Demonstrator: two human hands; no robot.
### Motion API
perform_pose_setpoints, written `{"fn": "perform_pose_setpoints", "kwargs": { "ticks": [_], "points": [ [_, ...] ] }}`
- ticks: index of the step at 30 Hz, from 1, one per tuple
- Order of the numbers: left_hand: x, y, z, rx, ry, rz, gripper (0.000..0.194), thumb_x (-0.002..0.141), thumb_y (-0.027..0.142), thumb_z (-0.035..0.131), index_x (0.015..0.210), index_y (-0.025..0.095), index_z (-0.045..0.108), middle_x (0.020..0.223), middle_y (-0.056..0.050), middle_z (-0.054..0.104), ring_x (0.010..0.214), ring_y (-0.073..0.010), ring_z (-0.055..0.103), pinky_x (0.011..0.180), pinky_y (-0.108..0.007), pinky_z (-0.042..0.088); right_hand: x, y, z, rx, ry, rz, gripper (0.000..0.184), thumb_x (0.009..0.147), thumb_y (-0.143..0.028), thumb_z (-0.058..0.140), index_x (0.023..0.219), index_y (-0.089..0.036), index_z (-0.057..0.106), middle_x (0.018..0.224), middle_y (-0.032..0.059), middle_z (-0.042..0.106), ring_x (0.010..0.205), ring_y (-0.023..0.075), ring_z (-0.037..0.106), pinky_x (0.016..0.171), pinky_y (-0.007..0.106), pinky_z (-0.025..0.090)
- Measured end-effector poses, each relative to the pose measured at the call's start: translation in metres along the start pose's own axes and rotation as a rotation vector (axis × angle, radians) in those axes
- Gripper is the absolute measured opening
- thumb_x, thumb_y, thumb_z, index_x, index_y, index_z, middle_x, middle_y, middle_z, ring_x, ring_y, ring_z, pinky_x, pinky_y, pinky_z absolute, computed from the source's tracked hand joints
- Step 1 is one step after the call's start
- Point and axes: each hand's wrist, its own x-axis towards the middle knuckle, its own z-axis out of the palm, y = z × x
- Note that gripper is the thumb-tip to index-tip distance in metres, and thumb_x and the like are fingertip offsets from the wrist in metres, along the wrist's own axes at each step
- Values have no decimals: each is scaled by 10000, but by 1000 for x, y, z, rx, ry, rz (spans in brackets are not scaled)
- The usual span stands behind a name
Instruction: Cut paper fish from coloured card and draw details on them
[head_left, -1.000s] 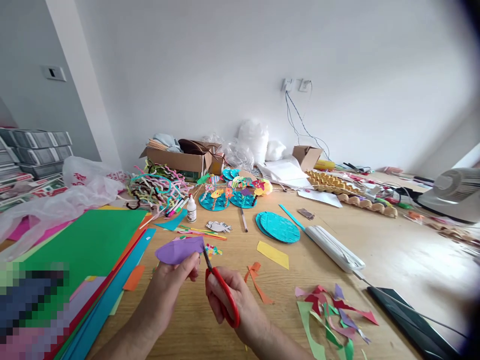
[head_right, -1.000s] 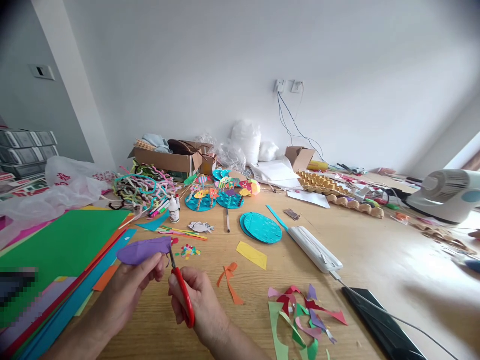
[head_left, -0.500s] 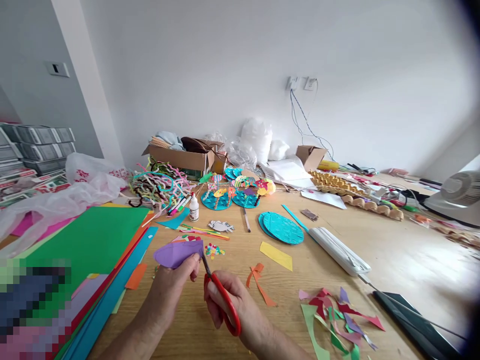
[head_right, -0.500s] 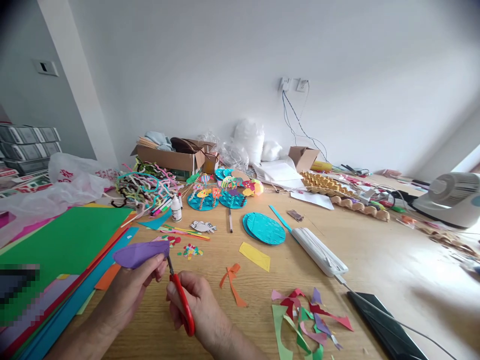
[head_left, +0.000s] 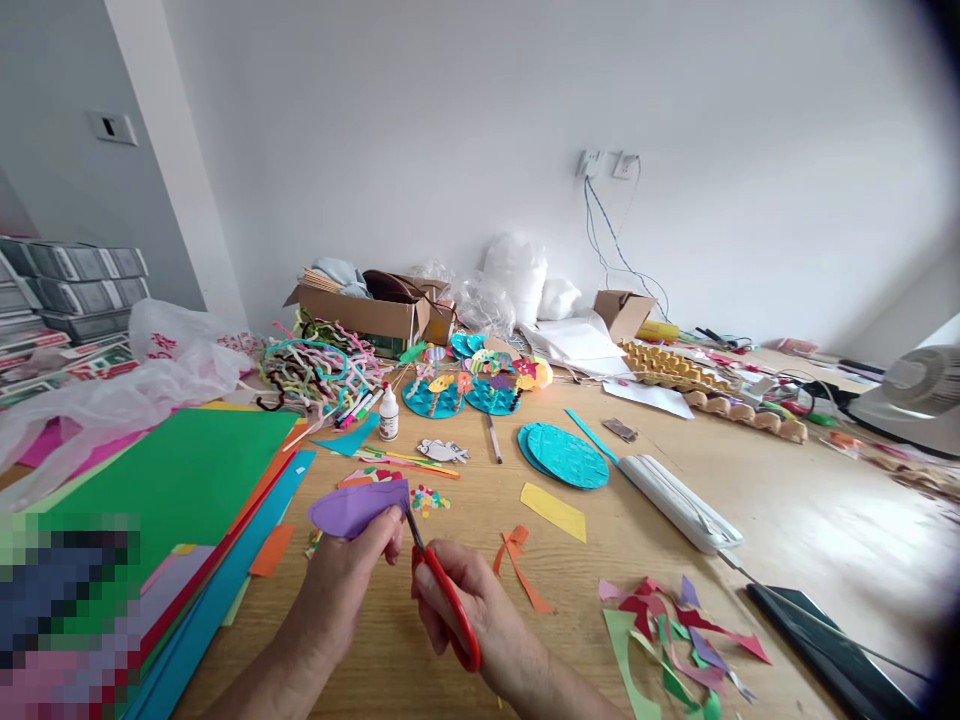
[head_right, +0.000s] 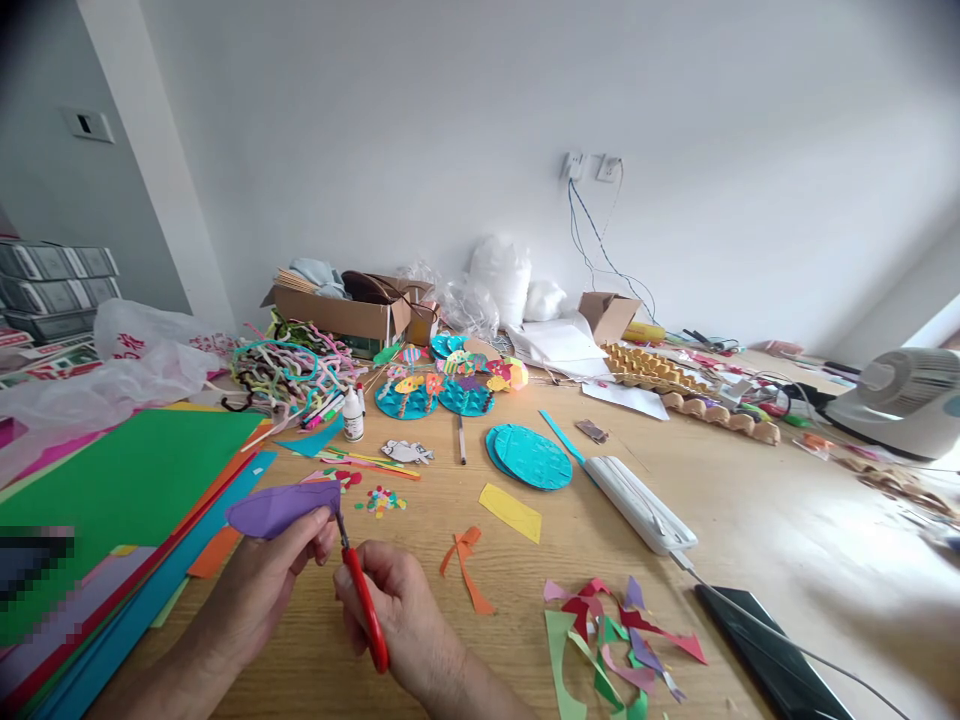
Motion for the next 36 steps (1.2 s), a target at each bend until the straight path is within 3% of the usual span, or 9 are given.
{"fn": "perform_pose_setpoints", "kwargs": {
  "ticks": [15, 36],
  "points": [
    [-1, 7, -6, -52, -38, -49, 281, 704, 340, 592, 497, 224, 442, 521, 34, 444, 560, -153, 412, 549, -268, 392, 2, 5, -1, 6, -17, 6, 273, 800, -317, 523, 583, -181, 430, 403, -73, 418, 324, 41, 330, 329, 155, 223],
    [0, 7, -17, -96, -153, -95, 306, 746, 347, 562, 515, 220, 409, 525, 47, 421, 551, -136, 383, 551, -272, 341, 4, 12, -4, -32, -71, -30, 247, 825, -230, 485, 590, -177, 436, 401, -77, 429, 328, 42, 339, 333, 153, 219]
  ]
}}
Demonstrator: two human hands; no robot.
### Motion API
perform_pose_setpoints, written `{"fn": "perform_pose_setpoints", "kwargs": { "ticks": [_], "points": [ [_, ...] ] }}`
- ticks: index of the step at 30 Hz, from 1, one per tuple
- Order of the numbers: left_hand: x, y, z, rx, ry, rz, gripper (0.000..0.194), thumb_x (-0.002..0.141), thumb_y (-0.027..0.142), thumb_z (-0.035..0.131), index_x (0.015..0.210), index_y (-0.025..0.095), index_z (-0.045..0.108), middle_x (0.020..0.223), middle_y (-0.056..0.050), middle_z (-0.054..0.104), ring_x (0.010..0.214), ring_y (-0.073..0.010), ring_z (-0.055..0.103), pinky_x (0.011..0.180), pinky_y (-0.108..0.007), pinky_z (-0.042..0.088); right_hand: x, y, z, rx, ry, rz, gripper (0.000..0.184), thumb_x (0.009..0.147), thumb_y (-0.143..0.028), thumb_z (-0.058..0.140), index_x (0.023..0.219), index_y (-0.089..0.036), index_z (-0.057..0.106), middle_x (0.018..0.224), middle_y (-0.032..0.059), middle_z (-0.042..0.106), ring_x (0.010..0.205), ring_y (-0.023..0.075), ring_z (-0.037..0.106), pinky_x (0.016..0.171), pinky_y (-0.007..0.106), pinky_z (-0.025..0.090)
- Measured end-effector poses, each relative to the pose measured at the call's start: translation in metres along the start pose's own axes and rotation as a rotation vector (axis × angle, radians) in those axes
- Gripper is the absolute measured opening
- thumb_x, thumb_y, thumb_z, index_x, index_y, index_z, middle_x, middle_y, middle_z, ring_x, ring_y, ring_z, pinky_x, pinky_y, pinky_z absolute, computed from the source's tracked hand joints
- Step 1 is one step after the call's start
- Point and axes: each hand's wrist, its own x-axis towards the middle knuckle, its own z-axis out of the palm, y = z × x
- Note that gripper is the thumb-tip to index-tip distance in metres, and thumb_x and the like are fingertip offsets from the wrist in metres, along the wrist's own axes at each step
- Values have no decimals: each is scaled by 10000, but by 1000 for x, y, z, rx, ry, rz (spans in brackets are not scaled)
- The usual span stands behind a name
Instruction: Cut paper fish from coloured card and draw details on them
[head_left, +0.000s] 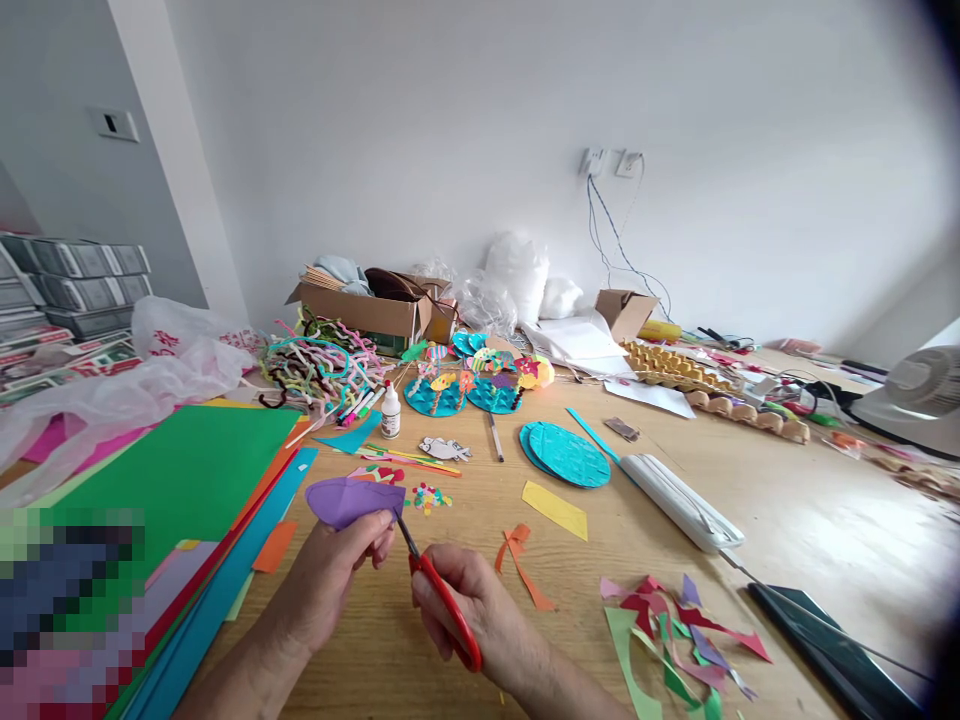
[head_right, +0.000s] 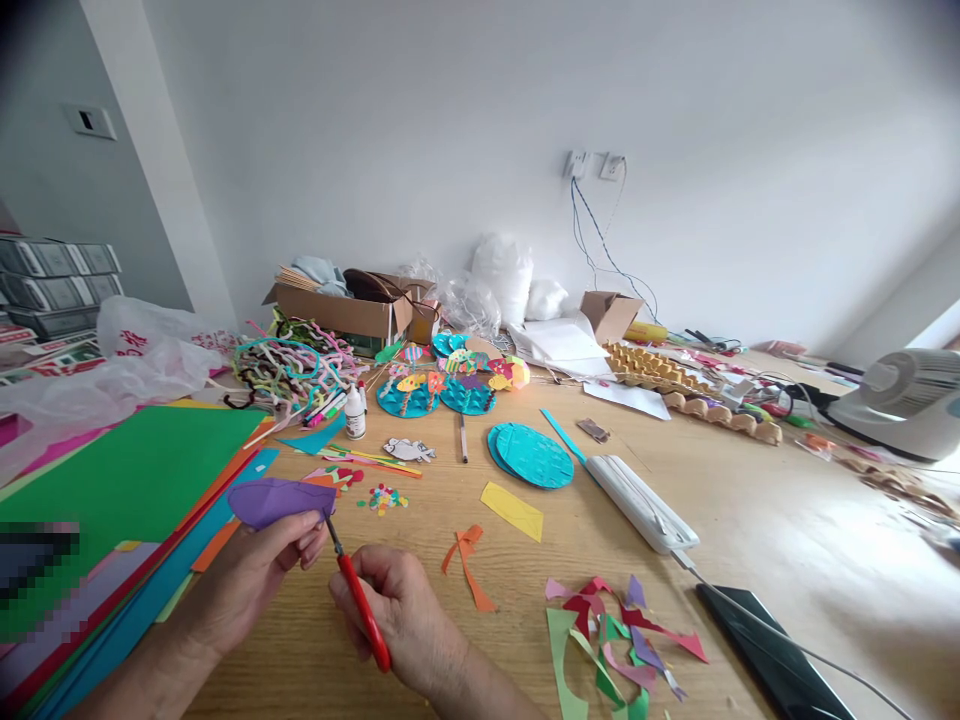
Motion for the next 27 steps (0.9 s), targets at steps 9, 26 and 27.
{"fn": "perform_pose_setpoints", "kwargs": {
  "ticks": [9, 26, 27],
  "points": [
    [0, 4, 5, -123, 20, -58, 313, 677, 356, 646, 538, 214, 404, 507, 66, 409, 510, -116, 379, 511, -256, 336, 0, 3, 0, -13, -8, -26, 276, 832, -273, 494, 582, -177, 424, 408, -79, 428, 335, 36, 324, 344, 159, 214],
    [28, 65, -59, 589, -264, -7, 213, 688, 378, 703, 825, 223, 756, 801, -54, 719, 689, -210, 615, 567, -223, 447, -7, -19, -7, -410, -11, -34, 337, 825, -377, 537, 586, -183, 401, 506, -63, 330, 479, 67, 286, 438, 203, 199],
    [29, 69, -55, 627, -296, -7, 165, 679, 353, 700, 766, 227, 761, 756, -48, 718, 656, -209, 615, 544, -222, 442, -7, -20, -7, -420, -13, -33, 331, 823, -371, 538, 587, -183, 404, 508, -63, 328, 482, 68, 286, 441, 204, 200]
  ]
}}
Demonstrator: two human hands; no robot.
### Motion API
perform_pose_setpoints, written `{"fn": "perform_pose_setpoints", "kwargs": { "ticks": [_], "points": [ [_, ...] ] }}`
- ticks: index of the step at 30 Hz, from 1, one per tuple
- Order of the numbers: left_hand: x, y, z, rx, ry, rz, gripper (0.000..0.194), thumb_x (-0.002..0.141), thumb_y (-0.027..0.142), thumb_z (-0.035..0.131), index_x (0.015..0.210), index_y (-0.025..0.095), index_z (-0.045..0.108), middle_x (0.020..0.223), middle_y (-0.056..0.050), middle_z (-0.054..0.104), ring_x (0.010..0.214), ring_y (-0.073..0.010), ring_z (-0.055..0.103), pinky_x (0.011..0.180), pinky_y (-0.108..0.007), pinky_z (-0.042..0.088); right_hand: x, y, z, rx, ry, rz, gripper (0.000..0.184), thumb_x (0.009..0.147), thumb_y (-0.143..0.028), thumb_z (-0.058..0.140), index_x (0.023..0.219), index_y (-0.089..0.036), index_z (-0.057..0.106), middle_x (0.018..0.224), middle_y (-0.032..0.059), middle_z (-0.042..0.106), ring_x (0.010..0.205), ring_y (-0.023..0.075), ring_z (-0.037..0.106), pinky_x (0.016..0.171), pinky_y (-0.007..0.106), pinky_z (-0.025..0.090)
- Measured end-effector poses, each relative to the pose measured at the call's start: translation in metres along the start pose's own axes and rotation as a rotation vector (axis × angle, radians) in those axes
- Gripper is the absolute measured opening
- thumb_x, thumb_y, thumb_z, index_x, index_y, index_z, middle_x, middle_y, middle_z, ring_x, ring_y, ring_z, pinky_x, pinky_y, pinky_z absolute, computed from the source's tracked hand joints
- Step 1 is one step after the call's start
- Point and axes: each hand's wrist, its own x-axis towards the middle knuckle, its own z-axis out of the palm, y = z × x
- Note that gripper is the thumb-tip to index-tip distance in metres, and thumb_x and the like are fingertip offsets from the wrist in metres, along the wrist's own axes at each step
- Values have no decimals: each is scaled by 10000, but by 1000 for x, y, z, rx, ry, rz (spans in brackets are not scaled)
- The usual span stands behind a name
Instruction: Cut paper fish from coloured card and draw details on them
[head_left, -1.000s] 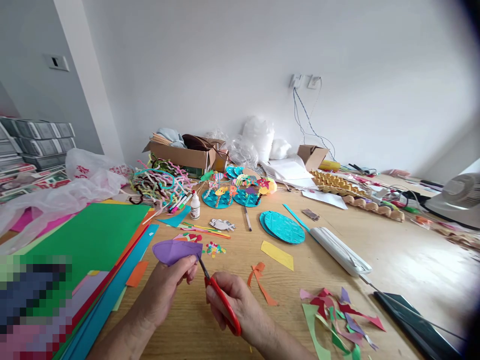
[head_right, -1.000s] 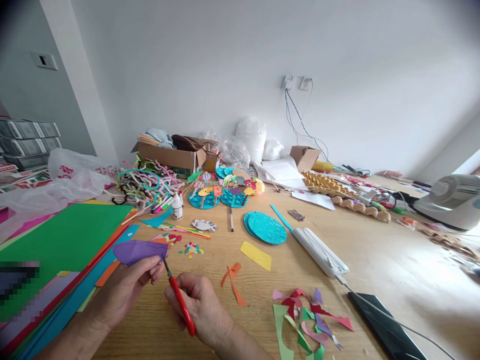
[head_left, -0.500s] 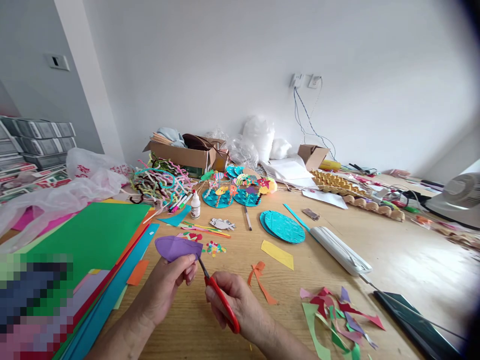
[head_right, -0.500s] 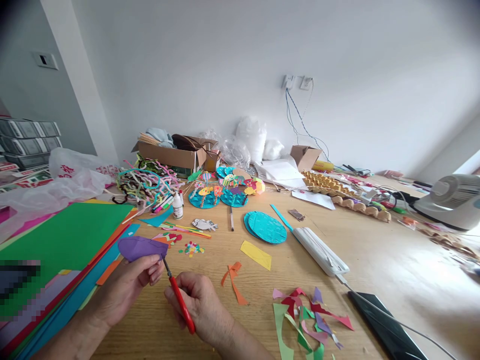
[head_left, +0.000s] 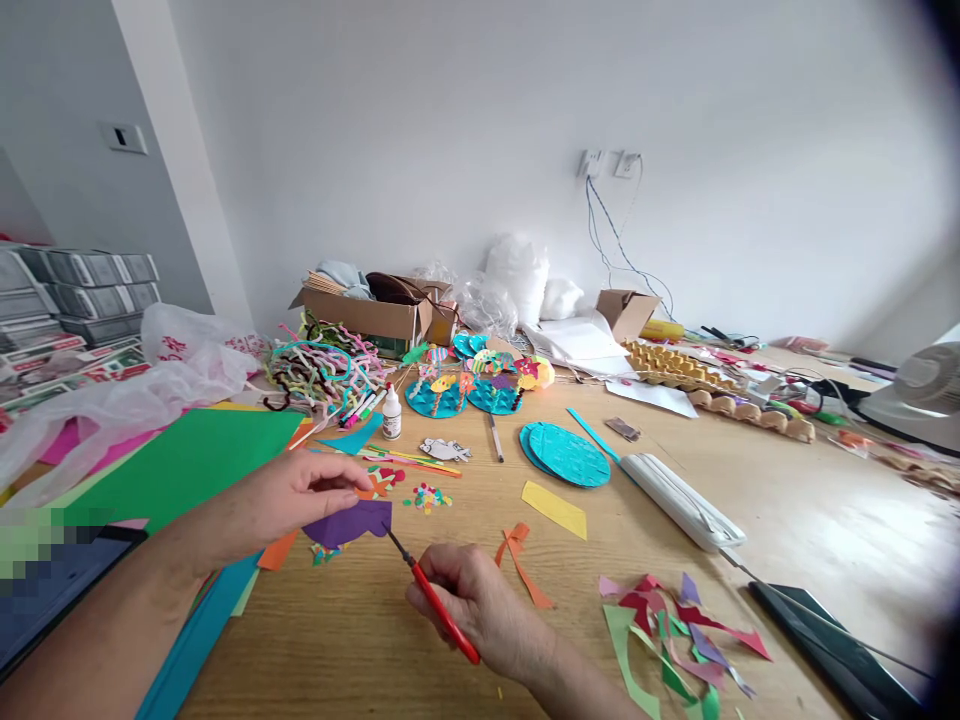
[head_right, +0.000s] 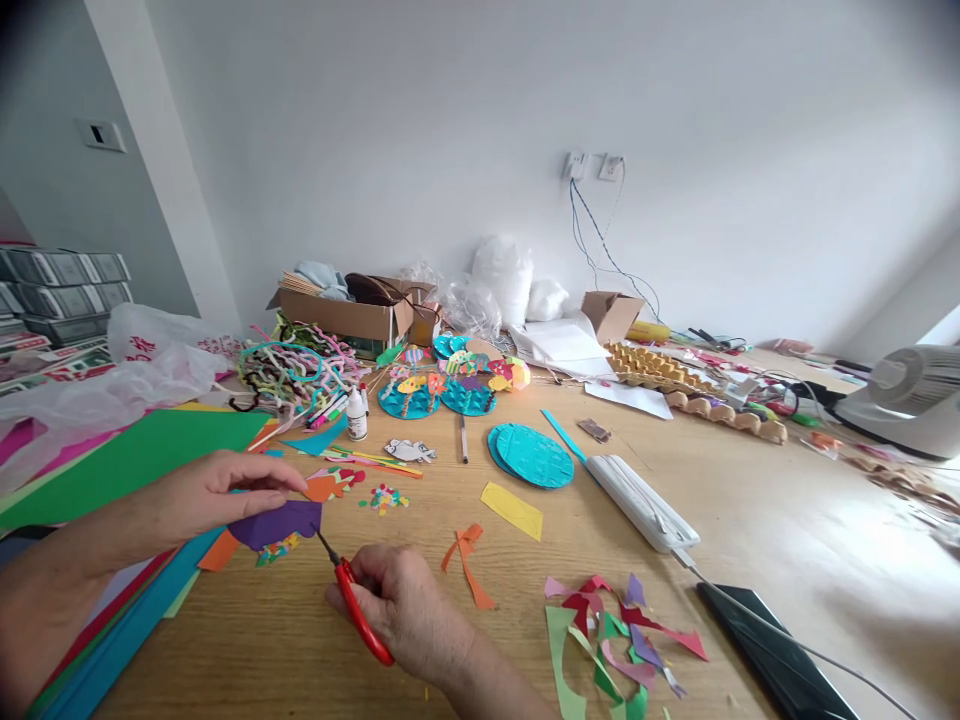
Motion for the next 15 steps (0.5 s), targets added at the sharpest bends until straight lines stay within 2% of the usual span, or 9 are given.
{"fn": "perform_pose_setpoints", "kwargs": {
  "ticks": [4, 9, 15],
  "points": [
    [7, 17, 6, 45, -79, -9, 51, 623, 248, 698, 599, 234, 741, 606, -11, 671, 534, -180, 574, 451, -195, 383, 0, 1, -2, -29, -7, -7, 309, 819, -356, 540, 594, -183, 416, 511, -63, 332, 486, 69, 287, 446, 203, 203],
    [10, 16, 9, 67, -100, -2, 75, 635, 269, 686, 593, 224, 728, 621, -8, 652, 538, -164, 551, 443, -187, 356, 0, 1, -5, -28, -4, -11, 283, 820, -324, 527, 597, -183, 426, 501, -61, 347, 480, 70, 298, 440, 200, 202],
    [9, 3, 19, -210, -73, -64, 105, 633, 310, 718, 651, 214, 678, 617, 14, 610, 520, -141, 501, 454, -195, 347, 1, 0, -4, 132, -14, 24, 235, 795, -275, 511, 599, -186, 418, 475, -64, 410, 435, 62, 367, 419, 175, 256]
  ]
}}
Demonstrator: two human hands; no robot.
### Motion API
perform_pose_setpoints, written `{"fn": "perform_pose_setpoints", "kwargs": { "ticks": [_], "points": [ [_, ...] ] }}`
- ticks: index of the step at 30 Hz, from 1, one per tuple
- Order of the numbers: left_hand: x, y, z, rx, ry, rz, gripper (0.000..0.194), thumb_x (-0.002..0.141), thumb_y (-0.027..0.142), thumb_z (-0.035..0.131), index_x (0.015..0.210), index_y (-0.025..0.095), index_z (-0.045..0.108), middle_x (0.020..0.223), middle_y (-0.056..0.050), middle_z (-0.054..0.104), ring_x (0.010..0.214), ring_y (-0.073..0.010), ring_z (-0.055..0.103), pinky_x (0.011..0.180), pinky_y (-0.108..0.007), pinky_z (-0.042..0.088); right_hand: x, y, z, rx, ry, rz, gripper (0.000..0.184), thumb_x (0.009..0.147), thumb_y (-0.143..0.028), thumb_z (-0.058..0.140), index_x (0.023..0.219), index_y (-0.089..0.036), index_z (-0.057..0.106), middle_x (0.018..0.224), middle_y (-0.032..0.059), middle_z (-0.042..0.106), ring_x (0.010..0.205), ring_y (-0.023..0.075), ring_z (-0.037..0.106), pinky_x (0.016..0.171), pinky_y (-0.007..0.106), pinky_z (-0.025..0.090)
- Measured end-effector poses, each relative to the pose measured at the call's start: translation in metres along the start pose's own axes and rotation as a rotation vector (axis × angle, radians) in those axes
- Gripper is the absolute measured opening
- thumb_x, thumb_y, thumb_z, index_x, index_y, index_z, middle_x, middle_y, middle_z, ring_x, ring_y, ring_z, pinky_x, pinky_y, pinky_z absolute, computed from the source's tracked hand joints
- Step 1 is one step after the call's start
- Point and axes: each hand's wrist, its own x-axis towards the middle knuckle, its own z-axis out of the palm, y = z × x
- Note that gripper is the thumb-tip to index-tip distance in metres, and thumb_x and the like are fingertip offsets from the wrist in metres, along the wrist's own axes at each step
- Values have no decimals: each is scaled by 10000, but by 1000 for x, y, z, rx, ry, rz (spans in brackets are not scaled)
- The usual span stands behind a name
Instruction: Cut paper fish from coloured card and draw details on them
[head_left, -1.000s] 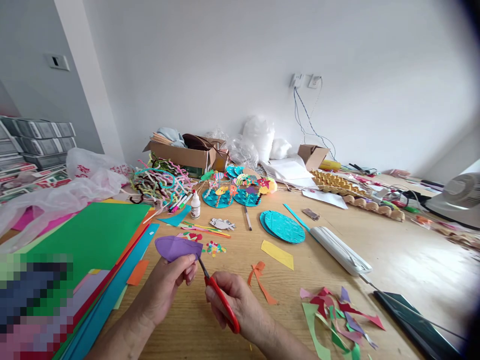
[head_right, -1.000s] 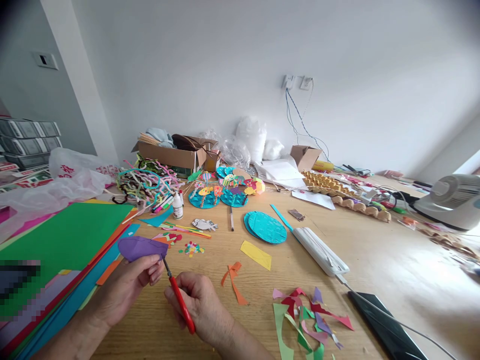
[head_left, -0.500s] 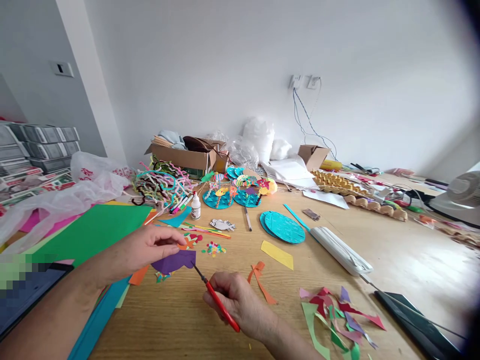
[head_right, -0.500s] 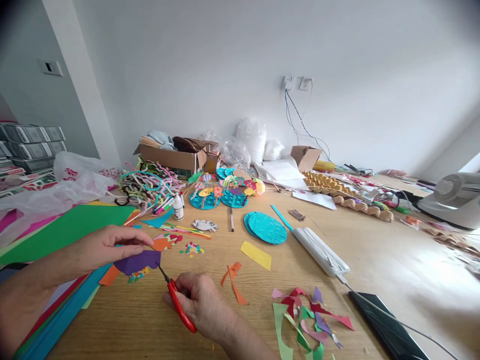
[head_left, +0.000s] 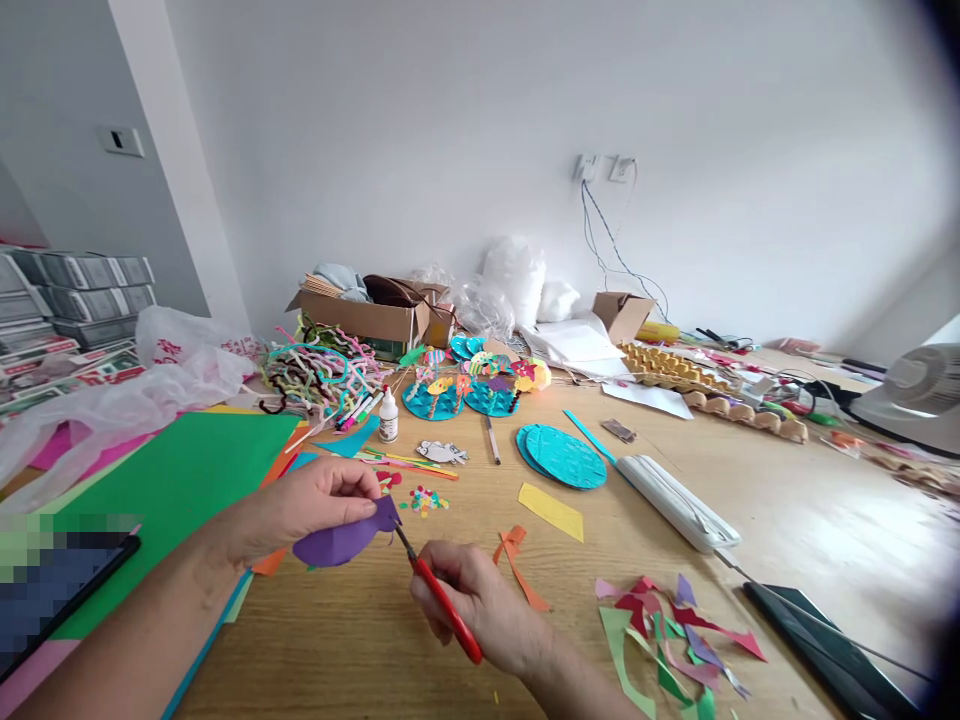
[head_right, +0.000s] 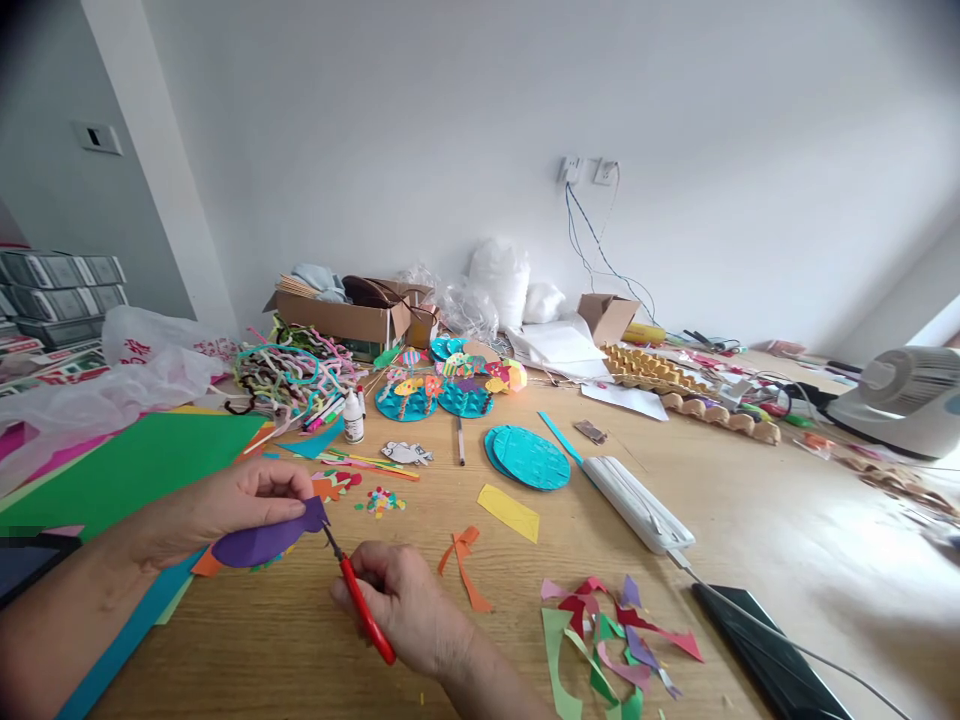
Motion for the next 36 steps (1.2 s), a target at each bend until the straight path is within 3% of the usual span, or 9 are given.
{"fn": "perform_pose_setpoints", "kwargs": {
  "ticks": [4, 7, 10, 17, 27, 36],
  "points": [
    [-4, -6, 14, -137, 27, 4, 151, 666, 337, 701, 695, 200, 644, 613, 25, 564, 527, -126, 461, 477, -198, 318, 1, 1, 2, 185, -13, 4, 328, 797, -439, 534, 619, -185, 427, 465, -58, 455, 400, 60, 388, 406, 174, 282],
    [-9, -5, 27, -166, 42, 32, 164, 704, 355, 664, 727, 194, 643, 636, 17, 571, 599, -144, 485, 573, -225, 365, 2, 4, 4, 292, -32, -26, 484, 744, -643, 532, 630, -183, 434, 452, -54, 455, 389, 60, 375, 400, 181, 260],
    [-11, -2, 38, -180, 64, 64, 207, 735, 392, 622, 757, 188, 648, 702, -7, 605, 678, -170, 509, 663, -262, 391, 3, 11, 6, 349, -52, -38, 560, 719, -731, 498, 663, -175, 465, 441, -61, 442, 380, 61, 360, 409, 185, 251],
    [-10, -13, 50, -158, 163, 126, 269, 784, 426, 553, 655, 192, 583, 639, 15, 520, 641, -162, 449, 617, -257, 372, 4, 15, 9, 392, -86, -33, 582, 709, -748, 504, 679, -166, 498, 429, -64, 450, 370, 62, 353, 440, 199, 252],
    [-11, -15, 54, -136, 181, 101, 266, 784, 407, 506, 603, 212, 492, 587, 36, 447, 604, -154, 401, 579, -253, 339, 4, 13, 8, 402, -105, -83, 568, 755, -704, 507, 580, -164, 470, 425, -48, 446, 372, 53, 338, 420, 201, 239],
    [-9, -25, 54, -172, 168, 119, 259, 805, 389, 492, 613, 215, 489, 576, 45, 454, 595, -147, 404, 580, -245, 343, 3, 17, 7, 427, -119, -95, 508, 794, -646, 518, 659, -157, 497, 441, -54, 449, 364, 53, 342, 401, 194, 235]
  ]
}}
